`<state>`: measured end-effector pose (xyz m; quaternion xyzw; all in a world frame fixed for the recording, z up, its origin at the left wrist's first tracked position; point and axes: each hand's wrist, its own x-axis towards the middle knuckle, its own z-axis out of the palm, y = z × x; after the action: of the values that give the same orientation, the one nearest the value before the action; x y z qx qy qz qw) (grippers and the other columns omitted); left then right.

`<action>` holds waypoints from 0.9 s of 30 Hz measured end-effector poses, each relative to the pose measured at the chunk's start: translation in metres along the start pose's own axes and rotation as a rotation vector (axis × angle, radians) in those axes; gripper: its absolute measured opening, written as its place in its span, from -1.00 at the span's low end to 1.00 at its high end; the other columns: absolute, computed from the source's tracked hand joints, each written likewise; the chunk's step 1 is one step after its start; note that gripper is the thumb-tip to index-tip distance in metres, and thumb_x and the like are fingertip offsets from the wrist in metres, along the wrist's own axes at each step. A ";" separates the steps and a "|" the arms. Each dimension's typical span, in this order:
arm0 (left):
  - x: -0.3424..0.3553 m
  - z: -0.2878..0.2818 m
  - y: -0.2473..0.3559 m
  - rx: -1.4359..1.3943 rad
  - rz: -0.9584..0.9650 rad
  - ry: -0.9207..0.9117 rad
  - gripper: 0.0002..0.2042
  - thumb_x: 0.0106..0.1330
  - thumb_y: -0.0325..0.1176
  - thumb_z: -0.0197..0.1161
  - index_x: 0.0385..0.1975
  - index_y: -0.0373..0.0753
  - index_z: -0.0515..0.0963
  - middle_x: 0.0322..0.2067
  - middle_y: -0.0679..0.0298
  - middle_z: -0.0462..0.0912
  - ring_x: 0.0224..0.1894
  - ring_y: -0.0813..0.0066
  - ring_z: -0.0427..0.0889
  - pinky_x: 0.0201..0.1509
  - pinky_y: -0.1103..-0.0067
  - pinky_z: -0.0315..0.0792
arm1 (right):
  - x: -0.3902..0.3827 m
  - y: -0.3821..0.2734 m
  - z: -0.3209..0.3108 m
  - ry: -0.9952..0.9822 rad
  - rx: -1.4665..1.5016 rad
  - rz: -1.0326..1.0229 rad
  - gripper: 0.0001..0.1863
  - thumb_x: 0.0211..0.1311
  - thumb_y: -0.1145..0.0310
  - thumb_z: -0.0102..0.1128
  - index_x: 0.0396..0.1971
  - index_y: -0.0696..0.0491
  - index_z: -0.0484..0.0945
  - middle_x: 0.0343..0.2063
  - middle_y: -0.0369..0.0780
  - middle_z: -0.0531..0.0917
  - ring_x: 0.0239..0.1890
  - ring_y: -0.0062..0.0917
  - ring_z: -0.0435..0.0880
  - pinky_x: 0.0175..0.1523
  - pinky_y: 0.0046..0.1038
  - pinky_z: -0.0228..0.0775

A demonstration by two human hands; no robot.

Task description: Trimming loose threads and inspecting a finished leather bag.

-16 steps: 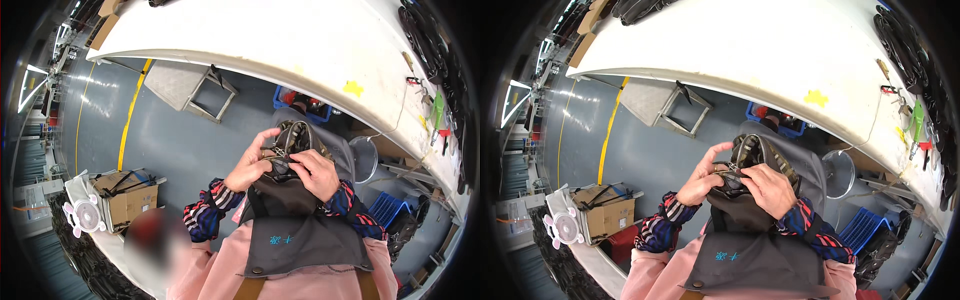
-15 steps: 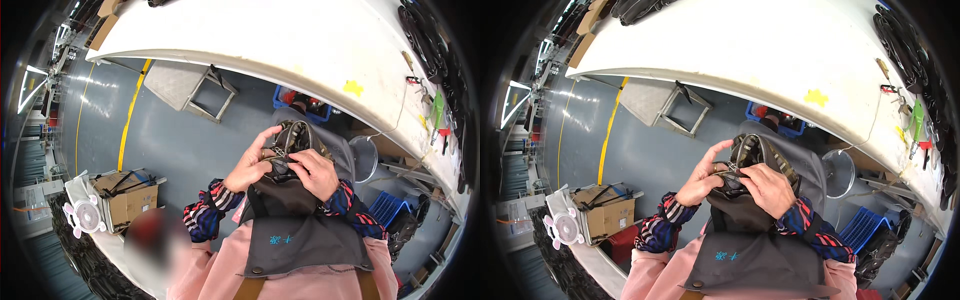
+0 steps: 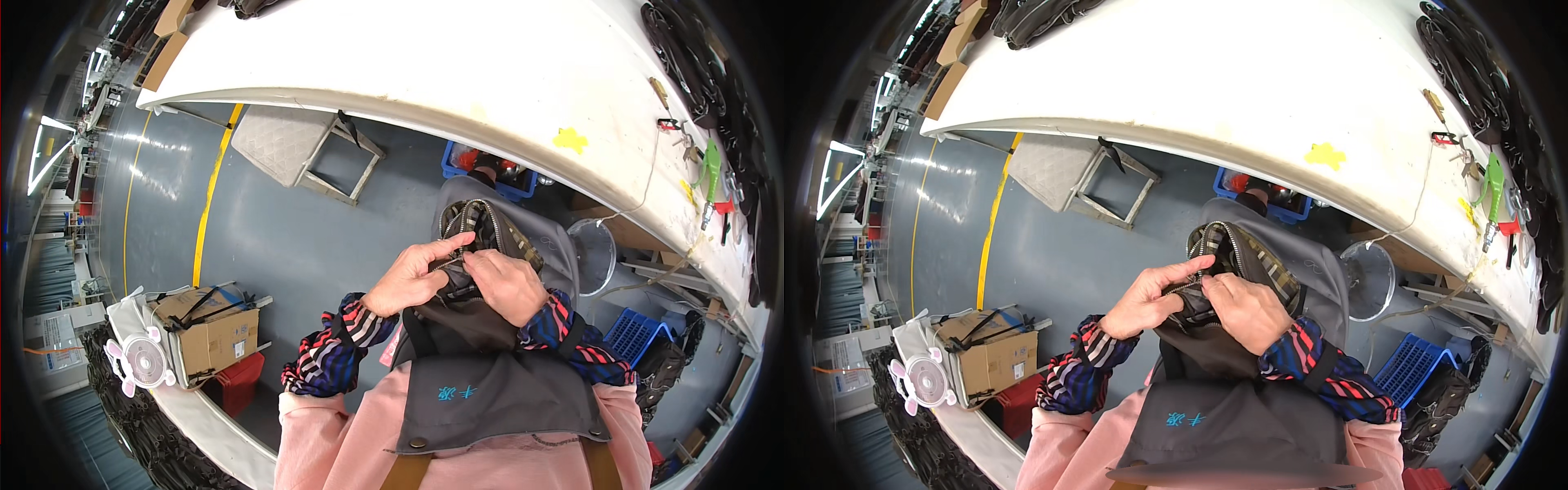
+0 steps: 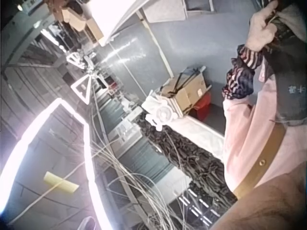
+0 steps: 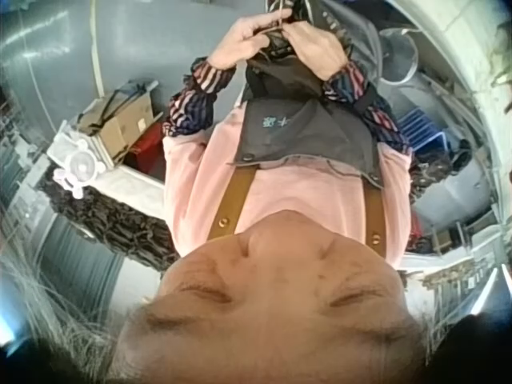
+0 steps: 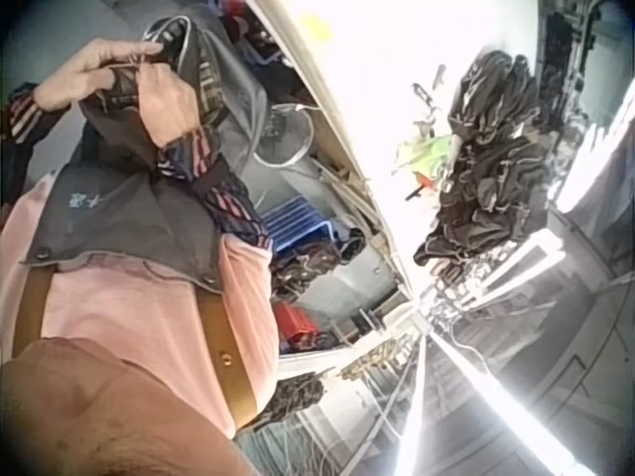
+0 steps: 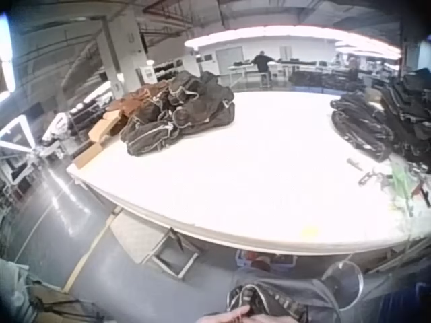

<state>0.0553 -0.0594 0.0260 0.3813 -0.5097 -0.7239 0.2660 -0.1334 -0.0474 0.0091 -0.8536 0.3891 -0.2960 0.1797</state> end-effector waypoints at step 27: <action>-0.001 -0.008 -0.015 -0.318 -0.015 0.128 -0.32 -0.27 -0.66 -0.19 0.09 -0.45 0.23 -0.09 0.11 0.45 -0.04 0.45 0.43 0.08 0.64 0.24 | -0.132 0.146 -0.162 0.970 0.238 0.846 -0.92 0.13 0.49 0.08 -0.39 0.15 0.50 -0.53 -0.32 0.53 -0.52 -0.73 0.46 -0.40 -0.69 0.36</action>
<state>0.0620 -0.0579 0.0106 0.3834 -0.3679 -0.7716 0.3497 -0.3881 -0.0506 0.0059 -0.3708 0.6927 -0.5924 0.1780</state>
